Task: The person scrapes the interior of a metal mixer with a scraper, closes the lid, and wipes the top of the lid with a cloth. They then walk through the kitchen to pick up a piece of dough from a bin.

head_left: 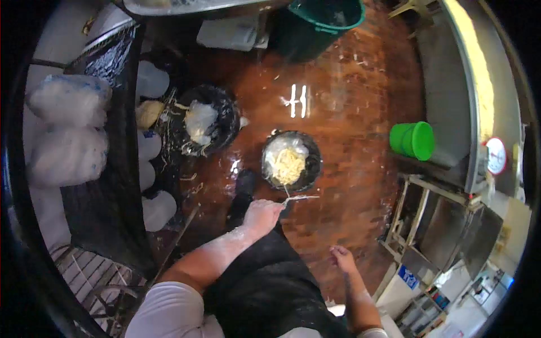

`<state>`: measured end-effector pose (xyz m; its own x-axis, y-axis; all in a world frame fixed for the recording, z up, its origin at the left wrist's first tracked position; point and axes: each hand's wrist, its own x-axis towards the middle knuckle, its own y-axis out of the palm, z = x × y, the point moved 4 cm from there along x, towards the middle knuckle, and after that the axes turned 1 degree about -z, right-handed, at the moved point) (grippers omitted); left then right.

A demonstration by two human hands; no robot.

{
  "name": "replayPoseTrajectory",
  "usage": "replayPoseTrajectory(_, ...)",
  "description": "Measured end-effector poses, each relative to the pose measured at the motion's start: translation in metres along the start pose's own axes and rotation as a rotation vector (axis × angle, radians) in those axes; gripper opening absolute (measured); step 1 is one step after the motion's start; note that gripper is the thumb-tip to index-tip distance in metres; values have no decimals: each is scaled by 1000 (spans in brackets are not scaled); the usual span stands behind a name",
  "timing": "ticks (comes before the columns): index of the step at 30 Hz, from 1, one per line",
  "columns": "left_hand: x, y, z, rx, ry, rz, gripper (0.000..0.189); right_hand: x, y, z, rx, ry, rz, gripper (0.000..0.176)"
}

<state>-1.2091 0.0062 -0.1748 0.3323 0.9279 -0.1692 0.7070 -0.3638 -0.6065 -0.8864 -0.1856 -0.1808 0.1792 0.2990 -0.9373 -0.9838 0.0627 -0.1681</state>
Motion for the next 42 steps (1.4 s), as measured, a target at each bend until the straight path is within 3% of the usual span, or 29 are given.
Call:
replayPoseTrajectory(5, 22, 23, -32, 91, -16, 237, 20, -25, -21, -28, -38, -43, -144, 25)
replayPoseTrajectory(7, 26, 26, -36, 124, -19, 223, 40, -33, -24, -44, 11, -54, -175, 25)
replayPoseTrajectory(8, 24, 36, -30, 319, 99, 202, 60, -38, -25, -56, 19, -12, -188, 24)
replayPoseTrajectory(12, 36, 10, -36, 438, 80, 221, 55, -81, -17, -64, 145, 125, -204, 25)
replayPoseTrajectory(15, 47, -25, -32, 375, 99, 320, 45, -81, -11, -98, 252, 33, -291, 24)
replayPoseTrajectory(16, 46, -27, -15, 392, 144, 265, 43, -78, -10, -112, 319, 28, -339, 24)
replayPoseTrajectory(19, 55, -23, 65, 186, -88, 591, 48, -72, 6, -140, 461, -134, -366, 30)
replayPoseTrajectory(20, 54, -52, 21, 253, -118, 642, 48, -70, 11, -144, 401, -84, -355, 32)
replayPoseTrajectory(22, 59, -53, 69, 366, -234, 723, 49, -72, 15, -144, 307, -27, -325, 36)
replayPoseTrajectory(23, 62, -62, 53, 491, -177, 755, 51, -74, 17, -143, 279, -26, -317, 37)
replayPoseTrajectory(24, 69, -59, 92, 554, -168, 733, 51, -68, 18, -149, 267, 22, -297, 36)
replayPoseTrajectory(25, 75, -62, 92, 659, -229, 802, 50, -65, 15, -153, 262, 60, -301, 35)
replayPoseTrajectory(26, 73, -70, 73, 589, -255, 684, 50, -55, 15, -163, 325, 75, -278, 34)
replayPoseTrajectory(27, 78, -67, 103, 453, -365, 566, 45, -44, 13, -173, 382, 94, -244, 33)
replayPoseTrajectory(28, 70, -70, 58, 304, -515, 540, 38, -38, 6, -177, 409, 77, -242, 33)
replayPoseTrajectory(31, 63, -62, -39, 254, -498, 429, 33, -33, -21, -189, 418, 160, -263, 33)
replayPoseTrajectory(32, 79, -45, -9, 245, -396, 427, 33, -34, -41, -185, 308, 113, -249, 33)
replayPoseTrajectory(34, 91, -15, -22, 250, -380, 459, 34, -49, -73, -180, 211, 72, -249, 34)
replayPoseTrajectory(36, 95, 19, -10, 203, -361, 566, 35, -69, -104, -181, 586, -55, -426, 34)
replayPoseTrajectory(37, 102, 41, -4, 198, -363, 563, 35, -81, -115, -184, 581, -57, -427, 34)
replayPoseTrajectory(39, 110, 75, -4, 376, -95, 920, 34, -97, -131, -198, 736, -56, -486, 33)
replayPoseTrajectory(41, 90, 76, -93, 412, -120, 845, 38, -94, -132, -232, 751, 36, -543, 30)
replayPoseTrajectory(42, 105, 92, -77, 504, 116, 787, 41, -84, -124, -256, 780, 44, -541, 30)
